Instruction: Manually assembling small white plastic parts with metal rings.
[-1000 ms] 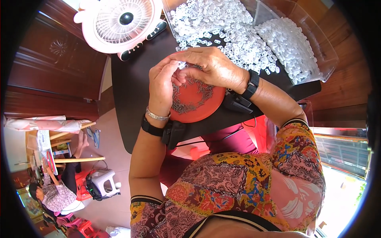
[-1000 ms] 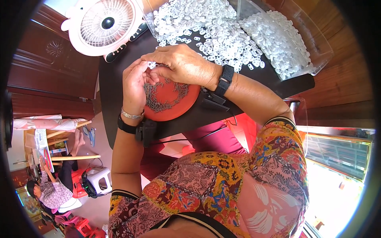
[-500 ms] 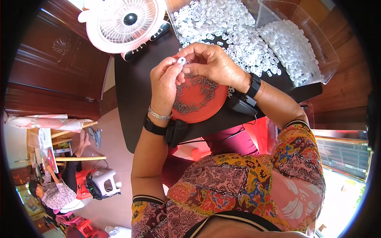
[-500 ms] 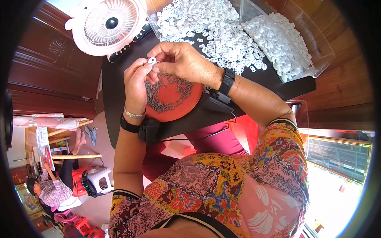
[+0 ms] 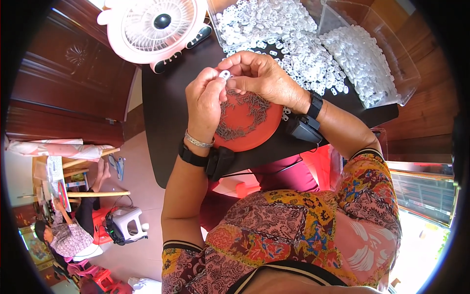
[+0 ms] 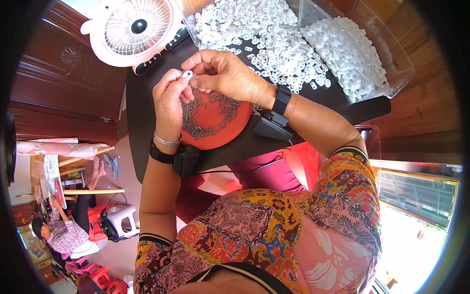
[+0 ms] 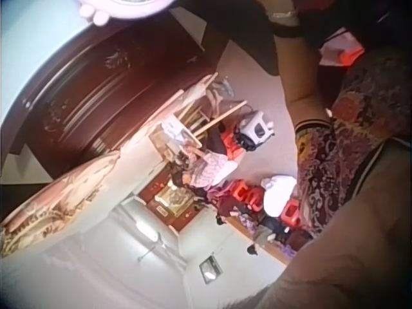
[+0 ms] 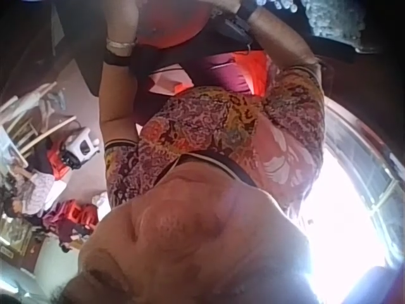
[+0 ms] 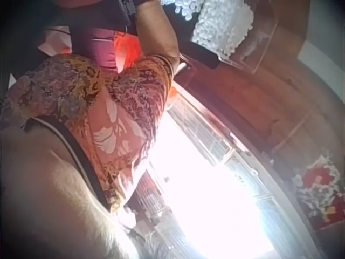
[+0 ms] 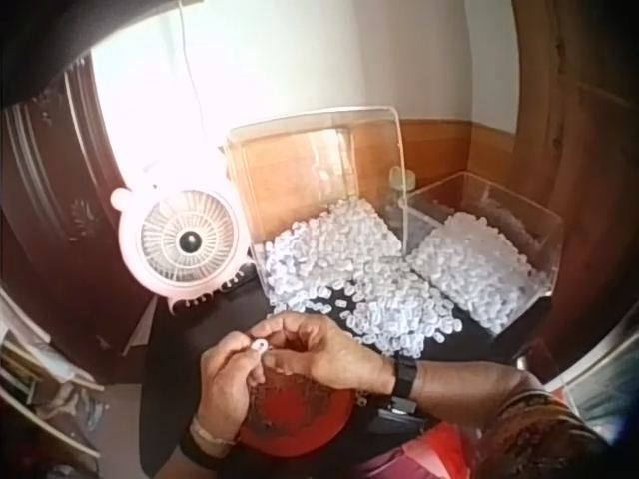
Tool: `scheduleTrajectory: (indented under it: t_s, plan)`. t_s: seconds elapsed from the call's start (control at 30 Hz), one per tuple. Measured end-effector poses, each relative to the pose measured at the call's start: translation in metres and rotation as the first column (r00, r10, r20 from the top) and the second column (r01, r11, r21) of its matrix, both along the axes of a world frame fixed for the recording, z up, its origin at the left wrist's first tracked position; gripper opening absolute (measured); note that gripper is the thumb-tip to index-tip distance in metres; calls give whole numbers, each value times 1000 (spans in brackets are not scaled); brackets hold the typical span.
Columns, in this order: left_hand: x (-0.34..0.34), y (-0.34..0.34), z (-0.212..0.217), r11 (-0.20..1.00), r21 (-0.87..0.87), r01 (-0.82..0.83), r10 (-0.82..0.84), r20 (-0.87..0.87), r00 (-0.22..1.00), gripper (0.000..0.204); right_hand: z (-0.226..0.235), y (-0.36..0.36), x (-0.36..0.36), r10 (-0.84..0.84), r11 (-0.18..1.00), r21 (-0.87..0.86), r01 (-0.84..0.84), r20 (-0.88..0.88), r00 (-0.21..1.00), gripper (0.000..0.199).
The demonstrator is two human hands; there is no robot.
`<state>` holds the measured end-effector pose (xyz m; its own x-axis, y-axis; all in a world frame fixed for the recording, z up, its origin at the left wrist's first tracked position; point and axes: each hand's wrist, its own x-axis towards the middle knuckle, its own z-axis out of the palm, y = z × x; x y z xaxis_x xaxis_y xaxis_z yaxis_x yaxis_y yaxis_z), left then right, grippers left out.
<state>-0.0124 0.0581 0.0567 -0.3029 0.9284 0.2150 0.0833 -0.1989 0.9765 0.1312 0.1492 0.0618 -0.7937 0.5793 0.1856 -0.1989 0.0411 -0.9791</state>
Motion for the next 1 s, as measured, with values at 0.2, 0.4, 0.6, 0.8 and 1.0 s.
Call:
scheduleTrajectory:
  t_s: [0.2, 0.4, 0.6, 0.8, 1.0]
  plan:
    - [1, 0, -2, 1000, 0, -15, 15, 15, 1000, 18, 5, 0, 2, 39, 999, 34, -41, 52, 998, 31]
    - [3, 1, -1, 1000, -15, -2, 3, 20, 1000, 18, 4, 0, 2, 66, 997, 27, -67, 47, 997, 29]
    - [-2, 0, 1, 998, -17, 67, -67, 10, 998, 17, 6, 3, 4, 101, 995, 5, -102, 65, 993, 30]
    - [-5, -1, 1, 995, -27, 100, -100, 4, 995, 18, 5, 3, 4, 95, 995, -20, -94, 59, 994, 27]
    - [-4, -1, 2, 995, -36, 98, -96, 45, 994, 18, 6, 1, 3, 59, 998, 5, -59, 54, 997, 30]
